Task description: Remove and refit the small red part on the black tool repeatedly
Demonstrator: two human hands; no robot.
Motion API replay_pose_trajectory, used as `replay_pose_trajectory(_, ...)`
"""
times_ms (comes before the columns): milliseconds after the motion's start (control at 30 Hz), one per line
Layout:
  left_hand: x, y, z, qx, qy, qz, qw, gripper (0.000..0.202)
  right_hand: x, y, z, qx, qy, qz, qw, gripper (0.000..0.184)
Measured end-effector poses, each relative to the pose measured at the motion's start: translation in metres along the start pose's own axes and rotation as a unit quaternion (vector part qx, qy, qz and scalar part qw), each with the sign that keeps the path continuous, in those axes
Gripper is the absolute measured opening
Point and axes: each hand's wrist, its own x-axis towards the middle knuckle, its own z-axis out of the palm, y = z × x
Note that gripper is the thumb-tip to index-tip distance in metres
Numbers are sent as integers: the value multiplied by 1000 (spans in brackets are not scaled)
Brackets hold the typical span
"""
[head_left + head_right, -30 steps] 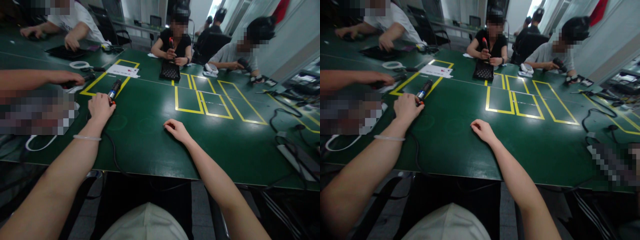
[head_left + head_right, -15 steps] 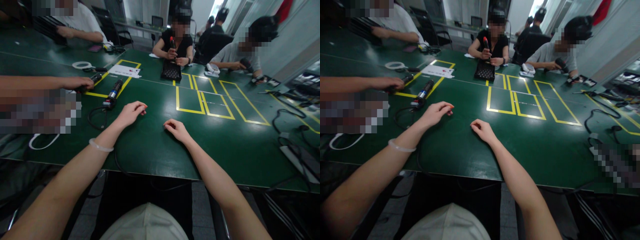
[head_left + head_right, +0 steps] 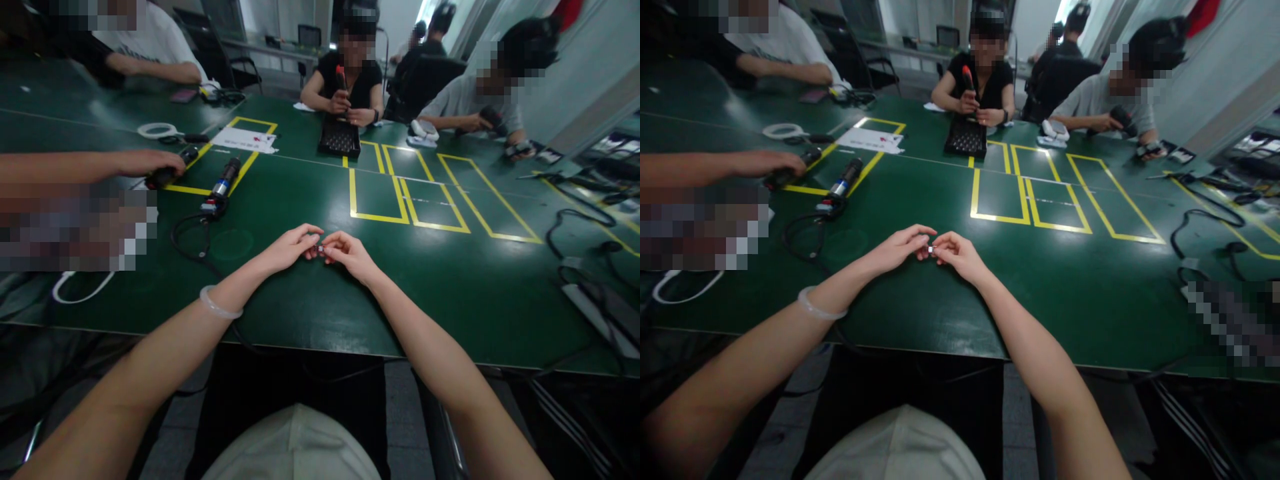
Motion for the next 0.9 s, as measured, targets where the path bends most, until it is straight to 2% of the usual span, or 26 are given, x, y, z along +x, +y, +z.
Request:
replay_pose_trajectory(100, 2, -6, -1, 23, 16, -5, 1000, 40, 1, 1, -2, -20, 20, -14, 1000, 41)
replay_pose_trajectory(233, 1, -10, -1, 86, 1, 1, 996, 50, 2, 5, -4, -56, 37, -32, 997, 37)
replay_pose_trajectory(367, -1, -10, -1, 124, -18, 15, 992, 43, 3, 10, -6, -78, 29, -52, 995, 34)
replay_pose_trajectory(633, -7, 0, 1, 136, 2, 35, 990, 33, 1, 6, -6, -102, 34, -39, 993, 30)
replay_pose_trajectory(900, -7, 0, 1, 137, 7, 36, 990, 31, 1, 10, -7, -103, 37, -63, 992, 30)
